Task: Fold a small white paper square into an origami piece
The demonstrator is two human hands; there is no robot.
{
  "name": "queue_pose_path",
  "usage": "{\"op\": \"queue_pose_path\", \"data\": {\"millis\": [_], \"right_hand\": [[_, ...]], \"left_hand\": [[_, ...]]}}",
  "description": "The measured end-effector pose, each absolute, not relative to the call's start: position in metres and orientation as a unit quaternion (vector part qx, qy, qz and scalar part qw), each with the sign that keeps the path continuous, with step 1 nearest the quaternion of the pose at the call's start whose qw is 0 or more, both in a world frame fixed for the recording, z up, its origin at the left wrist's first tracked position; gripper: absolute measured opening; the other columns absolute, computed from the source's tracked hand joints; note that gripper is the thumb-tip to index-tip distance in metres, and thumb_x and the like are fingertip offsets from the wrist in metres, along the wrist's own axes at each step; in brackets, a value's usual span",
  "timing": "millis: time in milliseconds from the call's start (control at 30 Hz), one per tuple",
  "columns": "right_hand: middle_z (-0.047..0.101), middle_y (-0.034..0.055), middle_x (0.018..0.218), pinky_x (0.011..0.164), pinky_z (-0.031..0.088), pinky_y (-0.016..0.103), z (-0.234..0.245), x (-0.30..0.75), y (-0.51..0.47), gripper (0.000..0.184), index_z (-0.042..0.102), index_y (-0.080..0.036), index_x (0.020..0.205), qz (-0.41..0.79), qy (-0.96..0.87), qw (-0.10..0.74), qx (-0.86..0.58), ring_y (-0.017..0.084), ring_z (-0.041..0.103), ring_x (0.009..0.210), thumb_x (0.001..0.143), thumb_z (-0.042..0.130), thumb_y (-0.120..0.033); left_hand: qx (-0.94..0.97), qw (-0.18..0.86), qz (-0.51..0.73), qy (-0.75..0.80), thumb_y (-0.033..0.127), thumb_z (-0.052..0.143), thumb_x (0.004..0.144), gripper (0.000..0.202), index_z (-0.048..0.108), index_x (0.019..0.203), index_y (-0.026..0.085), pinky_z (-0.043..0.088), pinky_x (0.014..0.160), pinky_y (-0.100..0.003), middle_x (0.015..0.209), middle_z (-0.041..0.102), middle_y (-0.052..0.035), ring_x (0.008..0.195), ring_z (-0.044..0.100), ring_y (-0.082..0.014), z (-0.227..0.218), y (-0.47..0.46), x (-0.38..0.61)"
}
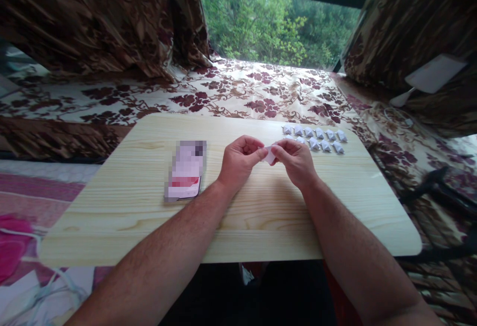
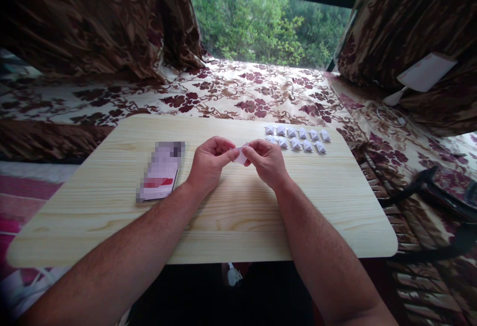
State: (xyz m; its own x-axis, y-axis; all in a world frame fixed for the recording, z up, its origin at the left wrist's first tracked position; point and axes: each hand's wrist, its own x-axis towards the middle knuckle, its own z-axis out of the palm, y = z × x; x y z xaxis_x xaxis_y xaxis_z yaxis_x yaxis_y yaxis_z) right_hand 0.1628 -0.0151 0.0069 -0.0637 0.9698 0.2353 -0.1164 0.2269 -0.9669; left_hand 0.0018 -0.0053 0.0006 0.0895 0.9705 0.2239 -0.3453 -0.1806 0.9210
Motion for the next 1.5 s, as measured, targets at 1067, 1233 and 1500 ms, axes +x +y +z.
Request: {"op": "queue_pose_path", "data": {"millis": [1067,1233,1500], "right_hand": [[0.067,0.0009,0.063,0.054,0.048,0.026,0.0115,0.1601,-0.0184,0.030,0.068,-0.017,0.075,0.469,-0.556,0.560,-0.397,0.012,0.059,0.056,0.083,0.075,-0.046],[0.066,0.0005,0.062,0.054,0.046,0.025,0.0109,0.1598,-0.0186,0.028,0.067,-0.017,0.075,0.467,-0.561,0.561,-0.390,0.012,0.058,0.055,0.085,0.073,-0.043],[0.063,-0.0003,0.060,0.053,0.044,0.025,0.0115,0.1576,-0.0185,0.034,0.065,-0.018,0.072,0.438,-0.574,0.552,-0.417,0.012,0.055,0.055,0.085,0.071,-0.048]], "left_hand": [[0.487,0.552,0.591,0.329,0.032,0.087,0.066,0.028,0.067,0.078,0.017,0.048,0.058,-0.024,0.066,0.065,0.0016,0.059,0.059,-0.0106,0.0048,-0.0095,0.0036],[0.494,0.540,0.592,0.337,0.031,0.088,0.066,0.028,0.067,0.077,0.017,0.045,0.056,-0.023,0.066,0.064,0.0015,0.059,0.057,-0.0097,0.0042,-0.0097,0.0031],[0.506,0.526,0.589,0.348,0.030,0.086,0.068,0.026,0.065,0.075,0.017,0.042,0.053,-0.022,0.063,0.063,0.0023,0.055,0.055,-0.0091,0.0044,-0.0116,0.0038]]}}
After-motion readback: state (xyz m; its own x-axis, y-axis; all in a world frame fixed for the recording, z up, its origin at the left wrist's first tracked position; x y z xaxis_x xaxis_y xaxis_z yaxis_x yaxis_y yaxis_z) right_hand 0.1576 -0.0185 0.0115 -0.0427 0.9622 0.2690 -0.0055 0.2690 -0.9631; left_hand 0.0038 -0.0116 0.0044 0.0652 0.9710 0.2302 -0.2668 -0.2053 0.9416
